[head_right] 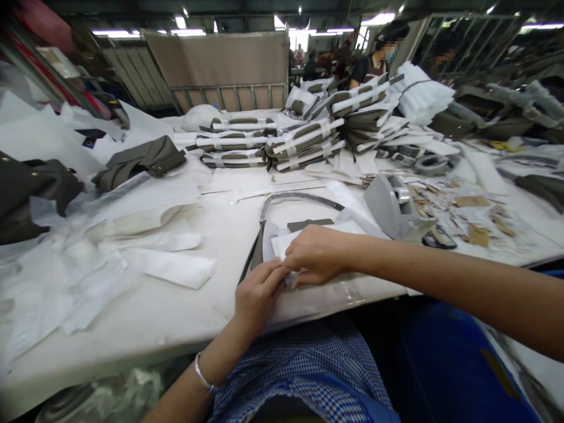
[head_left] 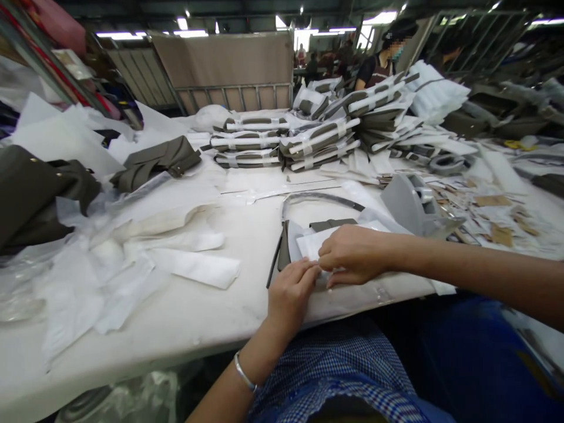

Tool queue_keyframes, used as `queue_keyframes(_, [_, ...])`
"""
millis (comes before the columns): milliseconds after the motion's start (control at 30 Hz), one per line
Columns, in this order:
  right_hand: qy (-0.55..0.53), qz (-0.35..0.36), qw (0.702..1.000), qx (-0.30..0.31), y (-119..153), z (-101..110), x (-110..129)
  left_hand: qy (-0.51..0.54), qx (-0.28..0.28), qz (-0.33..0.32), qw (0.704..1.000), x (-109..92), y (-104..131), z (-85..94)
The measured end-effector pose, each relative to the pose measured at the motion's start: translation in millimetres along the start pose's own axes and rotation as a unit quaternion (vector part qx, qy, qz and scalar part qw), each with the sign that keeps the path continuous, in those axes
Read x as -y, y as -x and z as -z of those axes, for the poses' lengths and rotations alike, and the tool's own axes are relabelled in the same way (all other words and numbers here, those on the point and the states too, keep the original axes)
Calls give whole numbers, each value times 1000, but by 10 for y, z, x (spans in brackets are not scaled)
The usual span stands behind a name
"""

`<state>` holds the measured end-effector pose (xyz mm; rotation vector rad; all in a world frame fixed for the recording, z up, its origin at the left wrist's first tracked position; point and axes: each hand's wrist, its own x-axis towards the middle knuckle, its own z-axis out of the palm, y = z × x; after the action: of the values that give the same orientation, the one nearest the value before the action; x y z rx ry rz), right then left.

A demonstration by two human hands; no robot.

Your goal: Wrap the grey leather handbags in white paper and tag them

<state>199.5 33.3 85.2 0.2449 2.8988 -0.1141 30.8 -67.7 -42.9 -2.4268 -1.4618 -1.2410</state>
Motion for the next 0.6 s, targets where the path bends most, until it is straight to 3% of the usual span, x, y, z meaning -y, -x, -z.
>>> queue_keyframes(200, [47, -54, 997, 37, -167, -99, 39, 7, -1, 15, 1000, 8, 7, -1])
queue_keyframes(433, [60, -93, 991, 80, -229, -42, 89, 92, 45, 61, 993, -101, -41, 159])
queue_keyframes(600, [57, -96, 986, 127, -328, 53, 98, 49, 9, 55, 997, -71, -19, 48])
